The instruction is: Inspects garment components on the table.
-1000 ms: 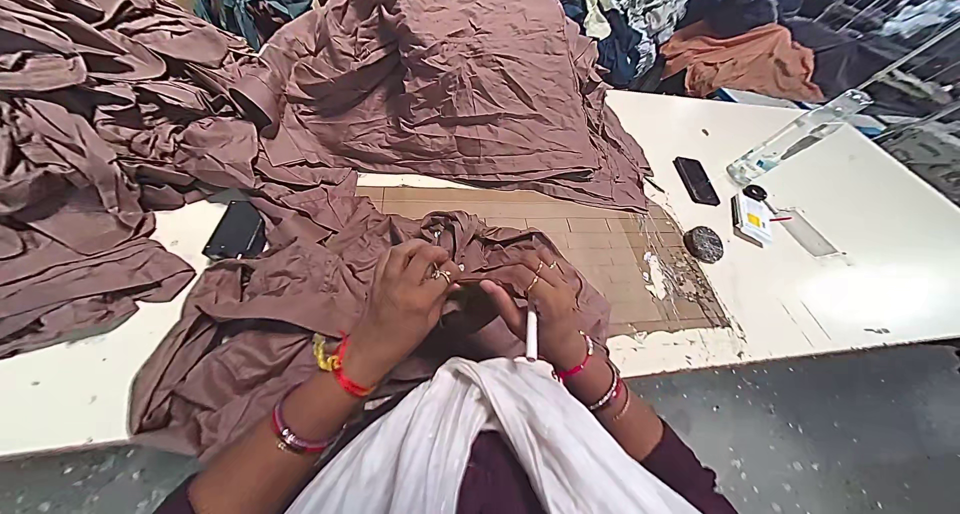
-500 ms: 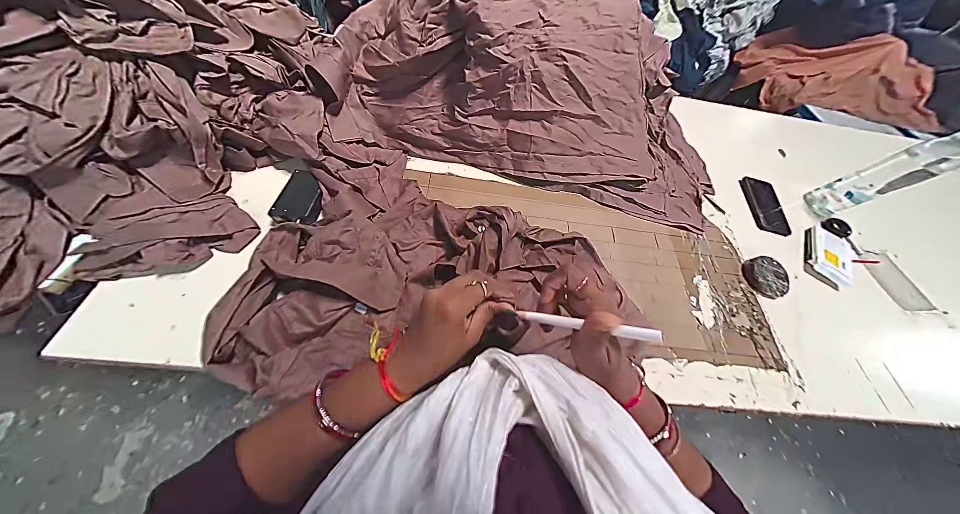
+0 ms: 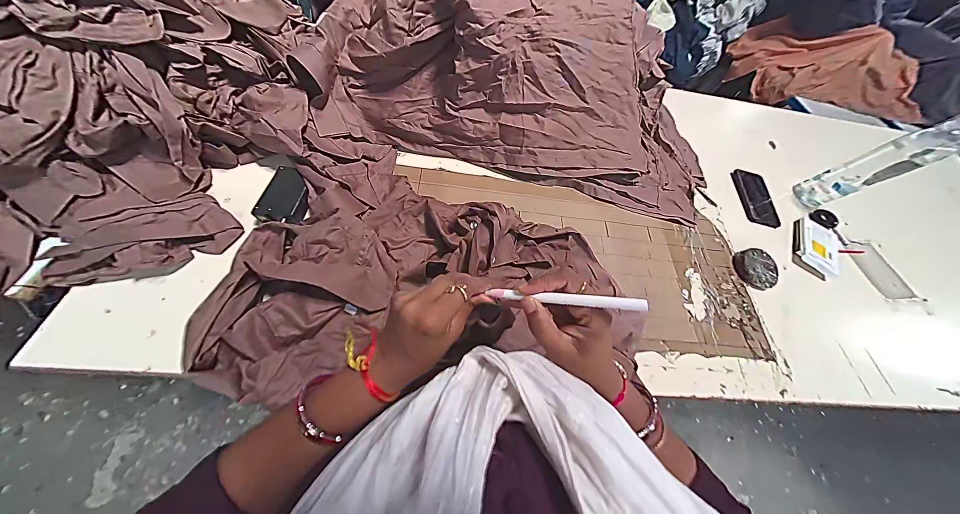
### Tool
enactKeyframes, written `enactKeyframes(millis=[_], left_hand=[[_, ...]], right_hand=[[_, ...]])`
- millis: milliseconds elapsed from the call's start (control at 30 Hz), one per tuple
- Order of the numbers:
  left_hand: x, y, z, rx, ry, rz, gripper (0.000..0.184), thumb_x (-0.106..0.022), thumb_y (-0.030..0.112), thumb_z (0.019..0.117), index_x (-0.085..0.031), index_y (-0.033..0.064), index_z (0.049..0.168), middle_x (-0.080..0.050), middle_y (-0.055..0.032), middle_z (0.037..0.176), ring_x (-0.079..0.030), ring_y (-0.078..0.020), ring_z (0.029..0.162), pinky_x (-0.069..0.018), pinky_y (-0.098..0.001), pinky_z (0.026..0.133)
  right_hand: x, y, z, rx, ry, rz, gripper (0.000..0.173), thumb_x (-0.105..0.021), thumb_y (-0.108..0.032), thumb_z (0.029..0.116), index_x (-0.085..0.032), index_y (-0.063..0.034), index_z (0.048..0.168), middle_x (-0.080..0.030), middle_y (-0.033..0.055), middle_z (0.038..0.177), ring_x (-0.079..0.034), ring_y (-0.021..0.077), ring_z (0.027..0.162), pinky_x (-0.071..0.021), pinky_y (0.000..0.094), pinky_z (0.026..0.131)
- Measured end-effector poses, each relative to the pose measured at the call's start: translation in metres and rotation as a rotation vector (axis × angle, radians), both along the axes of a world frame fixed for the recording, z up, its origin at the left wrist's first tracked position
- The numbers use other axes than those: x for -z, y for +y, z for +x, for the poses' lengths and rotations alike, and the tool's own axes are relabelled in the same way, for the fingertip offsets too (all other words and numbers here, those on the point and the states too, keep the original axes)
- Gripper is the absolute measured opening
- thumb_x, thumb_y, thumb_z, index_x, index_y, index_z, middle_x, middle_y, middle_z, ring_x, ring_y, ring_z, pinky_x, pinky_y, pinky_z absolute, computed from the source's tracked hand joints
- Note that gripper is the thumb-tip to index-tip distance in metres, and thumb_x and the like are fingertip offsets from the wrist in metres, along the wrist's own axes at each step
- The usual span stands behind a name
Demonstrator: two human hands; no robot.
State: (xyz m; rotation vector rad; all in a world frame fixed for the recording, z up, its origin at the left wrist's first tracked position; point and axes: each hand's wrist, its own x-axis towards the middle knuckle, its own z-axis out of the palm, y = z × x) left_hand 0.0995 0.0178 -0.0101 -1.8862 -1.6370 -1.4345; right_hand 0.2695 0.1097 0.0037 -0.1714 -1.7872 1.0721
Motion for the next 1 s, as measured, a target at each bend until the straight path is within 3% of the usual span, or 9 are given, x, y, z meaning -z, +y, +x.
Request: enactKeyframes(millis=[233, 300, 400, 500, 567, 667, 833, 933, 1000], left_hand=[[0.018, -0.008, -0.001, 0.165, -0.031, -0.076, 0.037, -0.059, 0.032, 0.1022, -0.073, 0.0026, 0.083, -0.076, -0.0104, 0.082, -0.074, -0.0158, 0.077, -0.0579, -0.0271, 0.070], [0.012, -0.018, -0.024, 0.076, -0.057, -0.254, 0.048, -0.065, 0.045, 0.0968, -0.073, -0.0004, 0.109, -0.075, -0.0158, 0.110, -0.073, -0.0270, 0.106, -0.0595, -0.0412, 0.090], [0.028, -0.046, -0.090, -0.185, 0.017, -0.592, 0.093, -0.080, 0.063, 0.0711, -0.060, 0.0009, 0.138, -0.050, -0.0279, 0.150, -0.043, -0.0506, 0.141, -0.0365, -0.0694, 0.110], [0.047, -0.072, -0.144, -0.416, 0.046, -1.044, 0.096, -0.097, 0.034, 0.0635, -0.056, 0.0058, 0.146, -0.023, -0.0401, 0.160, -0.011, -0.0631, 0.149, -0.0065, -0.0824, 0.112], [0.046, -0.070, -0.157, -0.472, 0.026, -1.242, 0.067, -0.083, 0.010, 0.0799, -0.058, 0.0040, 0.142, -0.034, -0.0385, 0.155, -0.027, -0.0603, 0.145, -0.0174, -0.0776, 0.112], [0.026, -0.056, -0.154, -0.379, 0.050, -1.351, 0.049, -0.064, -0.005, 0.0888, -0.058, 0.0005, 0.137, -0.058, -0.0319, 0.134, -0.059, -0.0533, 0.119, -0.0456, -0.0676, 0.095], [-0.019, -0.042, -0.179, -0.172, -0.236, -0.780, 0.032, -0.074, -0.008, 0.0772, -0.062, -0.0069, 0.107, -0.065, -0.0229, 0.089, -0.064, -0.0393, 0.085, -0.0493, -0.0610, 0.075], [-0.051, -0.025, -0.188, -0.047, -0.116, -0.821, 0.032, -0.076, -0.008, 0.0778, -0.066, -0.0074, 0.108, -0.068, -0.0228, 0.092, -0.067, -0.0380, 0.088, -0.0501, -0.0611, 0.079], [-0.050, -0.010, -0.180, 0.036, -0.039, -1.032, 0.030, -0.076, -0.003, 0.0830, -0.068, -0.0086, 0.112, -0.069, -0.0267, 0.103, -0.065, -0.0427, 0.100, -0.0479, -0.0630, 0.089]], right_hand=[[0.014, 0.011, -0.010, 0.137, -0.129, 0.001, 0.033, -0.053, -0.027, 0.1060, -0.060, -0.0133, 0.077, -0.060, -0.0124, 0.069, -0.058, -0.0095, 0.066, -0.0505, 0.0111, 0.063], [0.018, 0.025, -0.009, 0.018, -0.110, -0.180, 0.032, -0.045, -0.032, 0.1081, -0.073, -0.0200, 0.097, -0.076, -0.0136, 0.095, -0.069, -0.0023, 0.092, -0.0575, 0.0204, 0.085], [0.035, 0.050, -0.005, 0.153, -0.370, -0.042, 0.033, -0.044, -0.014, 0.0983, -0.069, -0.0008, 0.115, -0.069, 0.0058, 0.118, -0.062, 0.0096, 0.109, -0.0501, 0.0296, 0.096], [0.060, 0.056, -0.007, 0.240, -1.110, 0.139, 0.089, -0.075, -0.046, 0.0839, -0.044, 0.0038, 0.151, -0.047, 0.0411, 0.140, -0.062, 0.0523, 0.108, -0.0515, 0.0636, 0.085], [0.069, 0.058, -0.019, 0.218, -1.463, 0.126, 0.084, -0.075, -0.036, 0.0893, -0.038, 0.0051, 0.153, -0.048, 0.0405, 0.140, -0.061, 0.0565, 0.113, -0.0476, 0.0683, 0.090], [0.057, 0.070, -0.021, 0.244, -1.568, 0.190, 0.036, -0.052, -0.014, 0.1045, -0.061, -0.0012, 0.137, -0.068, 0.0306, 0.116, -0.066, 0.0508, 0.109, -0.0476, 0.0658, 0.091], [0.007, 0.157, 0.019, 0.479, -0.980, 0.238, 0.029, -0.058, -0.007, 0.0962, -0.066, 0.0105, 0.117, -0.068, 0.0321, 0.094, -0.067, 0.0496, 0.087, -0.0485, 0.0683, 0.078], [-0.039, 0.194, 0.035, 0.499, -1.076, 0.075, 0.023, -0.066, -0.013, 0.0989, -0.064, 0.0094, 0.105, -0.061, 0.0188, 0.082, -0.058, 0.0284, 0.074, -0.0469, 0.0484, 0.072], [-0.047, 0.205, 0.036, 0.629, -1.251, 0.007, 0.026, -0.069, -0.012, 0.0966, -0.067, 0.0100, 0.110, -0.066, 0.0326, 0.097, -0.065, 0.0481, 0.093, -0.0461, 0.0669, 0.083]])
